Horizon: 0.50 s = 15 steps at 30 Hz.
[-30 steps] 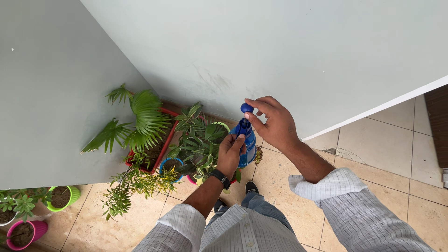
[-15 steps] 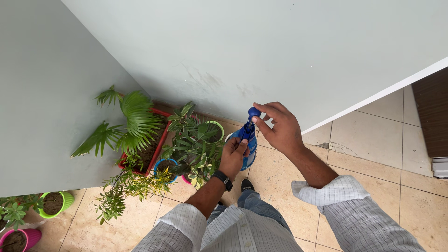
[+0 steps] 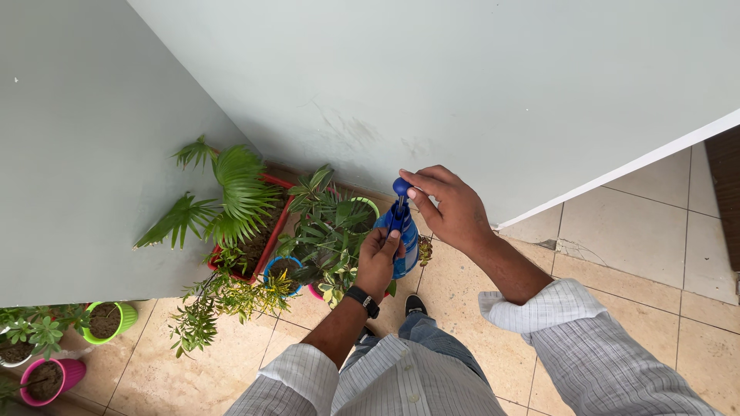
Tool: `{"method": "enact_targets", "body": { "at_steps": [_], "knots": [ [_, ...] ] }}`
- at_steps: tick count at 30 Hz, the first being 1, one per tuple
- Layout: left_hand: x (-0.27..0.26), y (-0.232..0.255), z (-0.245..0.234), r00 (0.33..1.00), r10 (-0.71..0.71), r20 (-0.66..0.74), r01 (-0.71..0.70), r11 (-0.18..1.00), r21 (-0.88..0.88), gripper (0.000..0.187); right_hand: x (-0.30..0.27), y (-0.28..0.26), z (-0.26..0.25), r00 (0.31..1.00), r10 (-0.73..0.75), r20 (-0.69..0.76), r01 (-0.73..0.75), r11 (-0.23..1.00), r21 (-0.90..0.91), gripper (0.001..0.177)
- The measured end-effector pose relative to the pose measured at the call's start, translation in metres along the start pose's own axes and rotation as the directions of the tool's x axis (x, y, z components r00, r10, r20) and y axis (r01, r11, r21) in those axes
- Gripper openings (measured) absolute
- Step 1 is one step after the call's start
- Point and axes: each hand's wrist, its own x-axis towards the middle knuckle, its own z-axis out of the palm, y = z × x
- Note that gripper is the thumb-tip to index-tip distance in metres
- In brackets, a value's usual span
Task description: The person assembles a blue manual garden sprayer by screwing the pump head onto the bottle and tightening the nozzle. The person repeatedly pumps the handle to pressurize the device and tests the trigger mechanism to check the spray output.
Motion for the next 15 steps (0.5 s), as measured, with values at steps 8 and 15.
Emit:
{"method": "enact_targets", "body": {
  "at_steps": [8,15],
  "knots": [
    [-0.017,0.025,-0.022,0.993,0.002,-0.119,0.002,0.999,0.036,0.019,0.016,-0.018,0.017,0.991,-0.107,0.077,0.107,0.994,0.004,0.032],
    [-0.028,0.038,-0.043,0.982,0.044,-0.183,-0.046,0.999,-0.008,0.017,0.029,-0.040,0.034,0.965,-0.260,0.043,0.260,0.966,0.003,0.032]
  ]
}}
